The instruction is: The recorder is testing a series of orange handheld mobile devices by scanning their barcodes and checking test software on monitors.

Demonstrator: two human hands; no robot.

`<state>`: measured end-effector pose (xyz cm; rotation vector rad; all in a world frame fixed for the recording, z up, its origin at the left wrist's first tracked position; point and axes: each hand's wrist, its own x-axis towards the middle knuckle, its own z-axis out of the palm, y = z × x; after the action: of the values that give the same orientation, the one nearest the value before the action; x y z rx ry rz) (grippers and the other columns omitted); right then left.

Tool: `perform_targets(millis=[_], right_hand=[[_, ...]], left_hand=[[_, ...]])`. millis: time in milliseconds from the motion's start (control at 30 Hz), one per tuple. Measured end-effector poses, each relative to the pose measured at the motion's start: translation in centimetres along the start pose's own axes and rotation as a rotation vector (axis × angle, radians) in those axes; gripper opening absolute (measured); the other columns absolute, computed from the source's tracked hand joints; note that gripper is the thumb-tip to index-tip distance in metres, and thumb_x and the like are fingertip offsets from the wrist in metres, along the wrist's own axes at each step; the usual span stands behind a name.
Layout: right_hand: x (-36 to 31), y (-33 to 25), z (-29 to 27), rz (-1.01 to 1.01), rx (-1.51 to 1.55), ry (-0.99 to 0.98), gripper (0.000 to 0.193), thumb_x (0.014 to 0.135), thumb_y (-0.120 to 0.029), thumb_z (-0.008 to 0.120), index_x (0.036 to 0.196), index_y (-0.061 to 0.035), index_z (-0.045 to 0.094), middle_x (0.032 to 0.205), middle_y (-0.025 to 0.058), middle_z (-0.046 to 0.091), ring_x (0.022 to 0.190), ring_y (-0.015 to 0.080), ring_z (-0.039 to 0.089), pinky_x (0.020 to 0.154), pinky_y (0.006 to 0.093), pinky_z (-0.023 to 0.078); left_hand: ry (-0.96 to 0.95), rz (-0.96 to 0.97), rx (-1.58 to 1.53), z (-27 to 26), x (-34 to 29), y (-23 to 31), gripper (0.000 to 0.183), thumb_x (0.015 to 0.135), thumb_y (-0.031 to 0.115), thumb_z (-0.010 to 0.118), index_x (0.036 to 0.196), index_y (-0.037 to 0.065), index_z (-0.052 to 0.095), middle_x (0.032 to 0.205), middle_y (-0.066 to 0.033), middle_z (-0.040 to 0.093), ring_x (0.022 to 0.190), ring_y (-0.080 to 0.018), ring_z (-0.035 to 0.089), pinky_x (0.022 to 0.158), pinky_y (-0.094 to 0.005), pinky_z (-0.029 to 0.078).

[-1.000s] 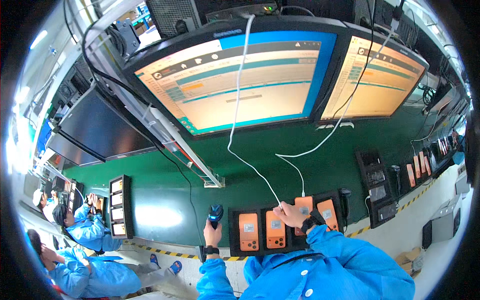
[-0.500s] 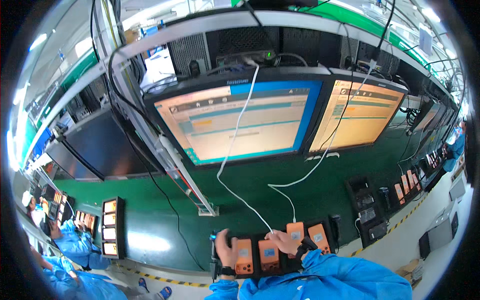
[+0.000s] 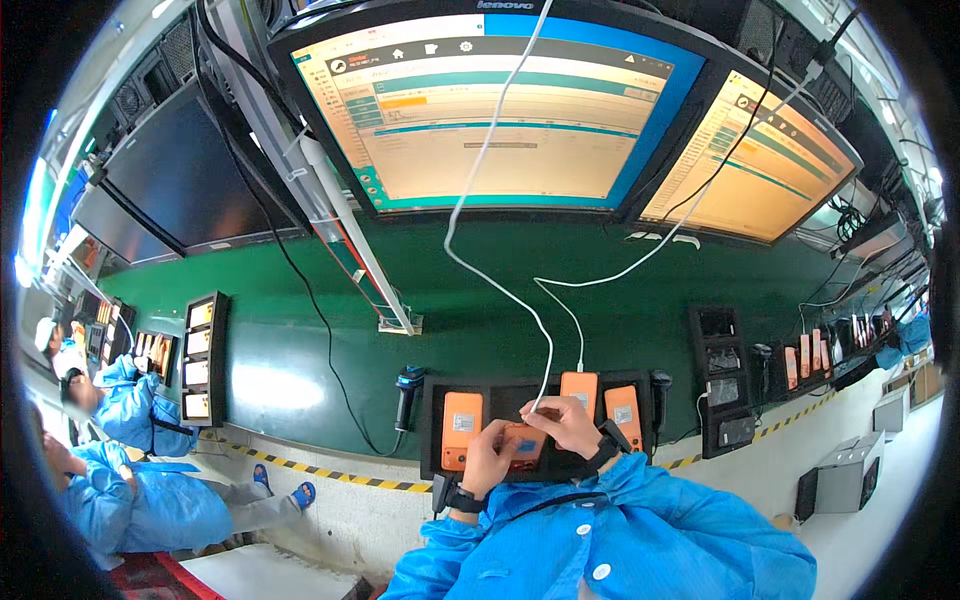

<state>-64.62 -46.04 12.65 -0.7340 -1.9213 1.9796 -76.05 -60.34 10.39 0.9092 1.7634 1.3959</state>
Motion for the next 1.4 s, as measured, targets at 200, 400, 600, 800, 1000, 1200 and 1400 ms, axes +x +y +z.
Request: perform_targets(millis=[200, 400, 600, 800, 1000, 1200, 1400], right_hand=[[0.1, -2.3, -0.5, -0.262, -0.468, -0.088, 0.017, 0.081, -0.016, 0.067, 0.091, -0.0024, 0.068, 0.09, 0.0115, 0.068, 0.083, 0.0226, 0.065, 0.073, 0.0323, 0.051], [0.3, -2.0, 0.3, -0.181, -0.499, -0.076, 0.016, 0.08, -0.018, 0.067, 0.087, -0.0043, 0.068, 0.084, 0.0104, 0.068, 0.081, 0.0222, 0.065, 0.073, 0.032, 0.05], [-1.2, -3.5, 0.2, -0.09, -0.424, -0.132, 0.012, 0.082, -0.012, 0.063, 0.082, -0.0002, 0.065, 0.074, 0.0065, 0.064, 0.061, 0.0166, 0.062, 0.051, 0.0319, 0.049], [5.0, 3.0, -2.5, -0.172, -0.498, -0.166, 0.026, 0.073, -0.006, 0.069, 0.097, 0.0004, 0.06, 0.072, 0.006, 0.061, 0.066, 0.011, 0.059, 0.058, 0.0241, 0.046], [9.5, 9.2, -4.1, -0.809, -1.128, 0.335, 0.047, 0.074, -0.01, 0.066, 0.115, 0.0031, 0.049, 0.085, 0.013, 0.059, 0.063, 0.0215, 0.057, 0.058, 0.0312, 0.047], [1.1, 2.5, 2.0, -0.591, -1.077, 0.059, 0.071, 0.081, -0.04, 0.063, 0.135, -0.0007, 0.038, 0.133, 0.0262, 0.041, 0.125, 0.044, 0.035, 0.105, 0.0508, 0.028], [-1.9, 5.1, 3.2, -0.17, -1.334, -0.24, 0.085, 0.076, -0.041, 0.065, 0.143, -0.0066, 0.026, 0.149, 0.028, 0.013, 0.138, 0.0454, -0.002, 0.112, 0.0547, 0.008]], left_hand=[[0.001, 0.01, 0.123, -0.6, -0.4, 0.6, 0.02, 0.082, 0.005, 0.062, 0.101, 0.001, 0.059, 0.08, -0.0088, 0.063, 0.075, -0.0145, 0.061, 0.066, -0.029, 0.048], [0.057, 0.058, -0.014, 0.0, -0.7, -1.3, 0.022, 0.083, 0.004, 0.058, 0.105, 0.002, 0.058, 0.084, -0.0125, 0.063, 0.079, -0.019, 0.062, 0.07, -0.0329, 0.049], [-0.003, 0.146, -0.018, 0.7, -1.4, -1.7, 0.015, 0.086, 0.007, 0.058, 0.101, 0.005, 0.056, 0.081, -0.0088, 0.061, 0.076, -0.015, 0.059, 0.069, -0.0317, 0.048], [0.269, 0.042, 0.398, 1.1, -2.8, -4.1, 0.052, 0.082, 0.016, 0.061, 0.13, 0.008, 0.043, 0.117, -0.0184, 0.054, 0.1, -0.0346, 0.058, 0.083, -0.0404, 0.048], [0.206, 0.055, 0.68, 0.9, -4.8, -9.5, 0.073, 0.07, 0.015, 0.07, 0.136, 0.012, 0.039, 0.15, -0.0172, 0.02, 0.139, -0.0371, 0.016, 0.108, -0.0513, 0.023], [0.199, 0.147, 0.625, 0.5, -5.0, -9.9, 0.083, 0.066, 0.024, 0.07, 0.14, 0.013, 0.035, 0.146, -0.0195, 0.027, 0.138, -0.038, 0.02, 0.109, -0.0524, 0.019], [0.172, 0.176, 0.615, 1.3, -5.5, -10.7, 0.082, 0.068, 0.027, 0.066, 0.141, 0.012, 0.033, 0.148, -0.0188, 0.025, 0.139, -0.0387, 0.017, 0.11, -0.0526, 0.016]])
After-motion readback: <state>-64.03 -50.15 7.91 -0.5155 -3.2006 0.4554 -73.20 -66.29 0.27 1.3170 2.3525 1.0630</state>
